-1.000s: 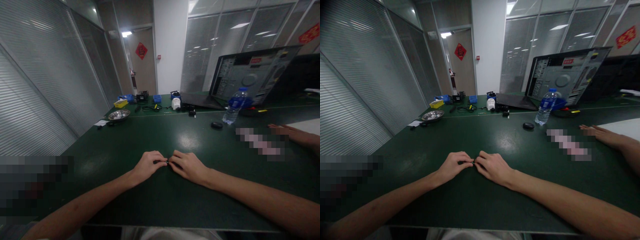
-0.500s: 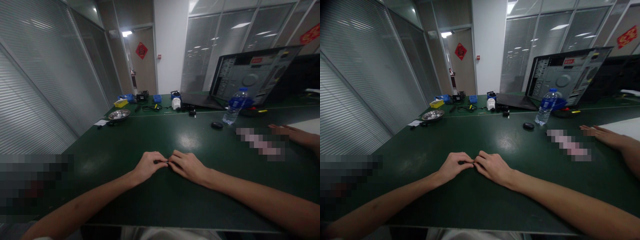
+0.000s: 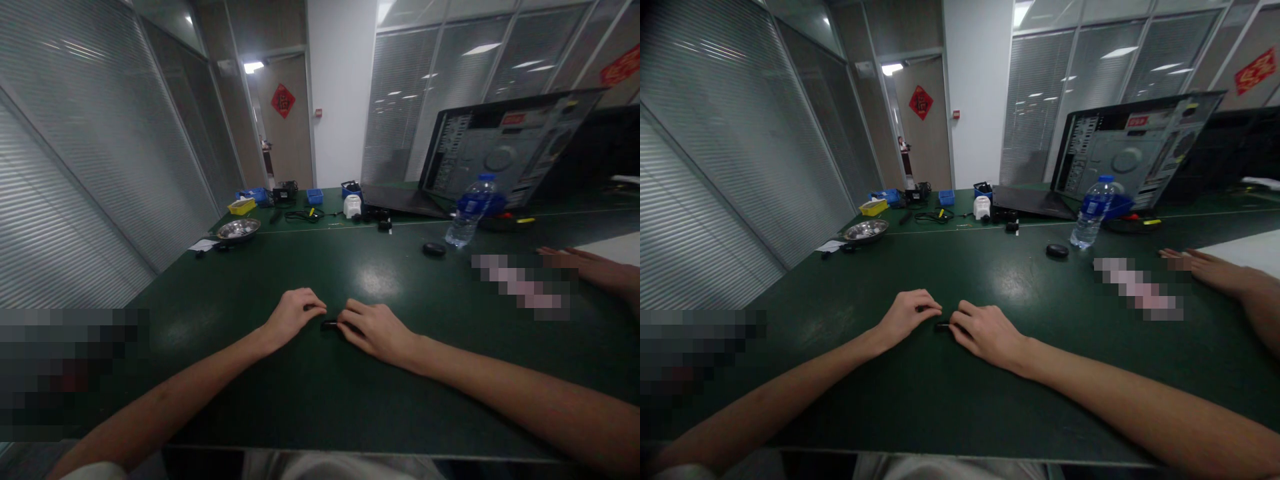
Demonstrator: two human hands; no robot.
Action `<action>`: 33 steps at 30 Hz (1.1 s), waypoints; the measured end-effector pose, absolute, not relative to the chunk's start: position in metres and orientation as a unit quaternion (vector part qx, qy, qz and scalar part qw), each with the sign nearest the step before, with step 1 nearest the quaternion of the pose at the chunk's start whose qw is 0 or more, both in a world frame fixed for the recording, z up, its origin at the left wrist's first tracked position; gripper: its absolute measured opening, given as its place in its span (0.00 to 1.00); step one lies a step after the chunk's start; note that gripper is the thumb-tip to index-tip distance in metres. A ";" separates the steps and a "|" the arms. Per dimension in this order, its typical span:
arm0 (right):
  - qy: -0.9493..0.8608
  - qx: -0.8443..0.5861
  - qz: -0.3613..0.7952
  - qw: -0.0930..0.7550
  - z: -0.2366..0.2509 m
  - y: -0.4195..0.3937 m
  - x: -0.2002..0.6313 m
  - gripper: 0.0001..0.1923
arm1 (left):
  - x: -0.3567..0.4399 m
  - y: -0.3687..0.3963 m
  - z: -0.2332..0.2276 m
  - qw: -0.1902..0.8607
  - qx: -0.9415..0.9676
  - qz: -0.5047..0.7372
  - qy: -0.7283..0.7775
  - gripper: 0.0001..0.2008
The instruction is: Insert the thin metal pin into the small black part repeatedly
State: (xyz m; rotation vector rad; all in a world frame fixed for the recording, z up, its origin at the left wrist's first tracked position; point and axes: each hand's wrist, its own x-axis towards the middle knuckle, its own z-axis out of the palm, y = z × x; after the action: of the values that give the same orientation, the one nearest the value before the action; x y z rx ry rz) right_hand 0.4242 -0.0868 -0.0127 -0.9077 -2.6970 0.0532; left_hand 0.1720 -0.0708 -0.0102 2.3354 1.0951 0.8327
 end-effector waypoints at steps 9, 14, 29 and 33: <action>-0.935 -0.311 0.032 0.167 -0.014 -0.086 0.425 0.12 | 0.179 -0.096 -0.003 0.199 0.864 0.265 0.379 0.12; -0.930 -0.319 0.039 0.177 -0.014 -0.086 0.426 0.13 | 0.184 -0.099 -0.001 0.191 0.868 0.263 0.375 0.10; -0.917 -0.350 0.055 0.182 -0.011 -0.086 0.428 0.13 | 0.075 -0.016 -0.013 0.150 0.828 0.257 0.475 0.15; -0.917 -0.350 0.059 0.184 -0.011 -0.086 0.429 0.13 | -0.011 0.016 -0.020 0.069 0.737 0.287 0.608 0.15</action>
State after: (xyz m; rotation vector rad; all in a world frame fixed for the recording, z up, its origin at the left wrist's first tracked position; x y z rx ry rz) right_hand 0.4287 -0.0856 -0.0113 -0.9872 -2.5847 0.1677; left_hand -0.0112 0.0164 -0.0199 2.2189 1.8322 0.8638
